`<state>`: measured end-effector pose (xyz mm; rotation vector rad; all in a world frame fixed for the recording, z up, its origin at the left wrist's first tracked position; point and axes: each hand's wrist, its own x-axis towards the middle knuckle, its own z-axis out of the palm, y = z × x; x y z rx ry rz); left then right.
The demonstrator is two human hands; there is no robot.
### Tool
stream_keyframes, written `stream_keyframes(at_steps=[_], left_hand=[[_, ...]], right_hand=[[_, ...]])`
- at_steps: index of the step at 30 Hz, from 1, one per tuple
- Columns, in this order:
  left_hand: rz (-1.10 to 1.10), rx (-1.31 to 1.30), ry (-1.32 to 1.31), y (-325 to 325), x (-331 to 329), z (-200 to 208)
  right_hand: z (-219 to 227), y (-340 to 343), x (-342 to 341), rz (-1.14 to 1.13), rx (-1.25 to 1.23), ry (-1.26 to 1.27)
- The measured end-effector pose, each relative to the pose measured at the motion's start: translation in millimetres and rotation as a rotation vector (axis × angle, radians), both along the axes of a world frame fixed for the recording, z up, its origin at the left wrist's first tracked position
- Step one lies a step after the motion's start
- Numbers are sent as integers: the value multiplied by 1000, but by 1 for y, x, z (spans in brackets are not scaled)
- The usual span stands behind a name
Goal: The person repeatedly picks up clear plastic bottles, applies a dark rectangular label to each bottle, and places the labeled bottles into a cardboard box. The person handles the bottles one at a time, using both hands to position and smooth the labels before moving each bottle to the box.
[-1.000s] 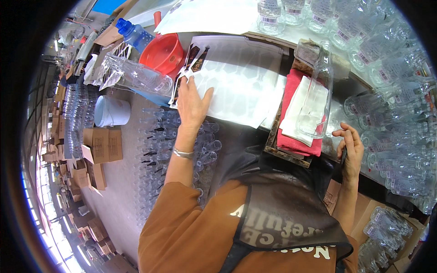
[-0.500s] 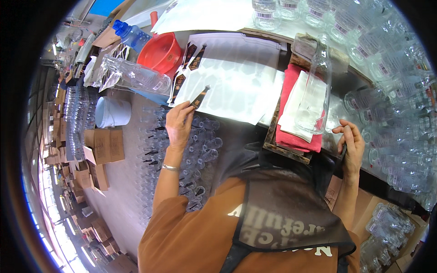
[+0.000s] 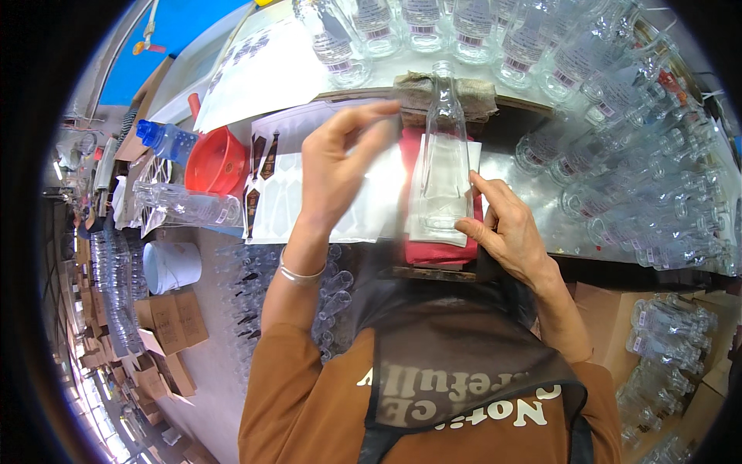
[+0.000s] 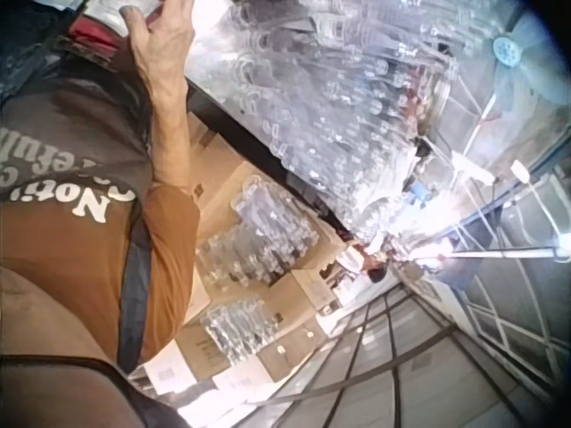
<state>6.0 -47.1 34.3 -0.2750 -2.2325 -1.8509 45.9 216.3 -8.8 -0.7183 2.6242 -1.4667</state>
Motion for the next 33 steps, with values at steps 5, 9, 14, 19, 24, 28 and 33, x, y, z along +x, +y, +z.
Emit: stream_keyframes(at_steps=[5,9,14,19,24,28,33], left_hand=[[-113,-644,426,45,1,23],[-135,-808,436,56,24,14],[-188,-798,419,53,37,5],[-104,-560,269,49,26,-5],[-100,-561,169,51,12,-25],[-92,-508,166,49,8,-31],[-90,-503,161,47,1,-32]], right_hand=[[-4,11,-4,32,-85,-228],[-10,14,-5,40,-155,-248],[-13,17,-8,55,-180,-307],[-4,17,-21,26,-201,-351],[11,6,-28,-56,-145,-424],[18,-2,-30,-106,-46,-377],[19,-6,-34,-124,-61,-360]])
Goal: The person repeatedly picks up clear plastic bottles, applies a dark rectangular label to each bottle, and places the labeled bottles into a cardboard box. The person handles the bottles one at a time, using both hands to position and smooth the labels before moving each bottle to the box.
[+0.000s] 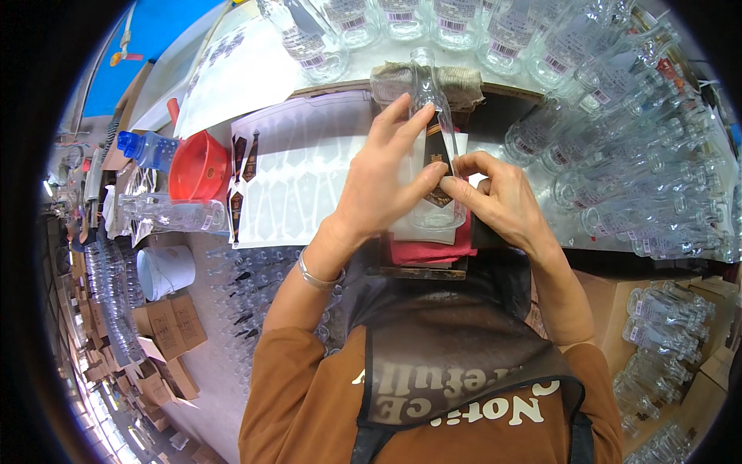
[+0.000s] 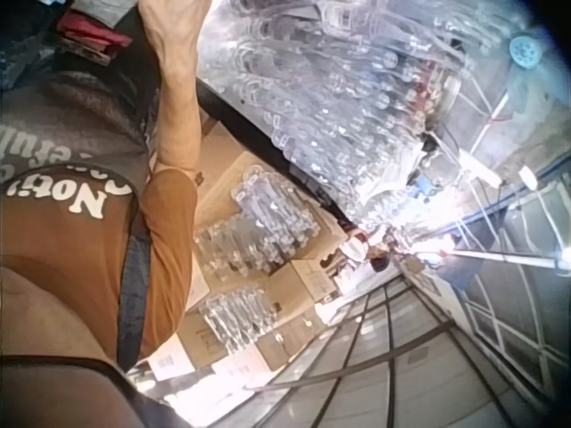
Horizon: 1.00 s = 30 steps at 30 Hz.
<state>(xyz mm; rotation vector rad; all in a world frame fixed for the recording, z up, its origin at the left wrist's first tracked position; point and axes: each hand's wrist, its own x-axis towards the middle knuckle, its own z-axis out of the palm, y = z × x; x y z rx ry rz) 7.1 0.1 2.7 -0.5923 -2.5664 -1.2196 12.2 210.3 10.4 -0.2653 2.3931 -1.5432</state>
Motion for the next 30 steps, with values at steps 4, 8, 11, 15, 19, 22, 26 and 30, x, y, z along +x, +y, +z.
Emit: stream_keyframes(at_steps=[4,8,11,15,19,22,26,30], left_hand=[[1,-6,-11,-1,-3,2],[-8,23,-79,-1,-3,4],[-36,214,-169,0,3,2],[-23,556,-515,3,26,-8],[-77,689,-605,6,46,-17],[-70,886,-649,4,46,-19],[-3,820,-611,8,43,-20],[11,820,-583,11,42,-22]], right_hand=[[0,-1,-1,-1,21,12],[-2,1,-1,8,22,27],[-6,4,0,19,-15,-29],[-12,9,7,53,-108,12],[-13,11,14,46,-101,-68],[-12,10,16,41,-117,-45],[-13,6,13,-12,-153,-124],[-16,3,12,-38,-115,-49]])
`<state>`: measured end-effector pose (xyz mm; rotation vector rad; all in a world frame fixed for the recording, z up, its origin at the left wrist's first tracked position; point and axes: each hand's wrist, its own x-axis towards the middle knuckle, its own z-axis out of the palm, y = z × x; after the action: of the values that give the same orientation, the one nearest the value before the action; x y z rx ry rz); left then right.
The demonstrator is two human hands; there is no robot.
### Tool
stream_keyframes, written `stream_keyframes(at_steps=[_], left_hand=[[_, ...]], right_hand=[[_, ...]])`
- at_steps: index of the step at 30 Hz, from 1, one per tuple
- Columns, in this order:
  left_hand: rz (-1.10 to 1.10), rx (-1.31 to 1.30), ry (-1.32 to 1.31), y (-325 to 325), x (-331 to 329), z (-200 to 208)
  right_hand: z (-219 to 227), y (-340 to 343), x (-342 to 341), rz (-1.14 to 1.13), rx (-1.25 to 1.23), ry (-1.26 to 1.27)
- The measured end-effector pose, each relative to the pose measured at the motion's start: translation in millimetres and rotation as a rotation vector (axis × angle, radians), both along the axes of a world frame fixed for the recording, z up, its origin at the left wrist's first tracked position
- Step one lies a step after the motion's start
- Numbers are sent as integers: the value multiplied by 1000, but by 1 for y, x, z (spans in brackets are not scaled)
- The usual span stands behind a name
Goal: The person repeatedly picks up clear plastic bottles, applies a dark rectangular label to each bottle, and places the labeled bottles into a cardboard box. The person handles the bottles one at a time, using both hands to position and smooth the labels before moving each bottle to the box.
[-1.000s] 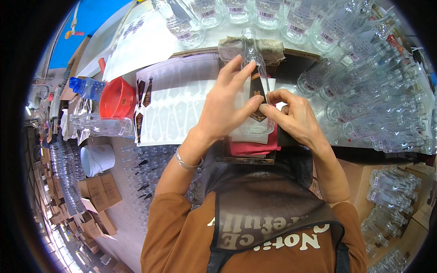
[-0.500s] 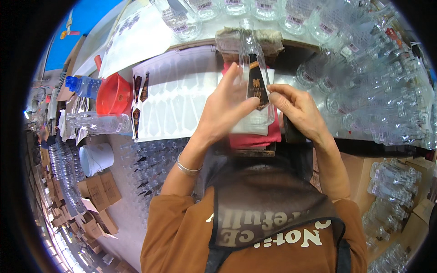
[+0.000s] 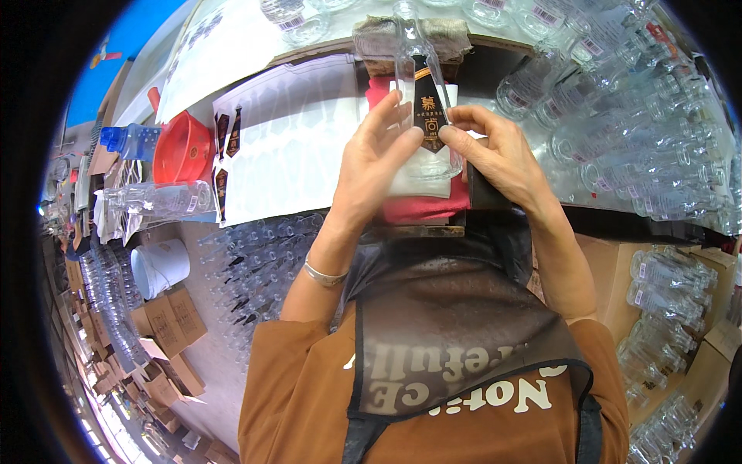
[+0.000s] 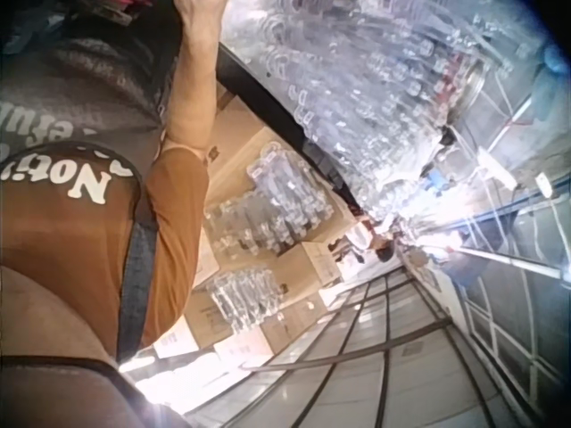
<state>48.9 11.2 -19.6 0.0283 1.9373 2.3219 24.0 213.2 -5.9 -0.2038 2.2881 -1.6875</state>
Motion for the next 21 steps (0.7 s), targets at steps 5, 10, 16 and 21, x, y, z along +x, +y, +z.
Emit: stream_keyframes(at_steps=[5,10,16,21], left_hand=[[17,11,10,0,-1,-3],[15,34,11,1,0,-6],[11,14,-22,-2,-1,-4],[59,35,-30,-3,-17,5]], right_hand=[[-3,-1,-1,-8,7,39],[-6,1,1,33,18,72],[-5,6,-7,45,-27,-7],[6,12,-42,59,-30,7]])
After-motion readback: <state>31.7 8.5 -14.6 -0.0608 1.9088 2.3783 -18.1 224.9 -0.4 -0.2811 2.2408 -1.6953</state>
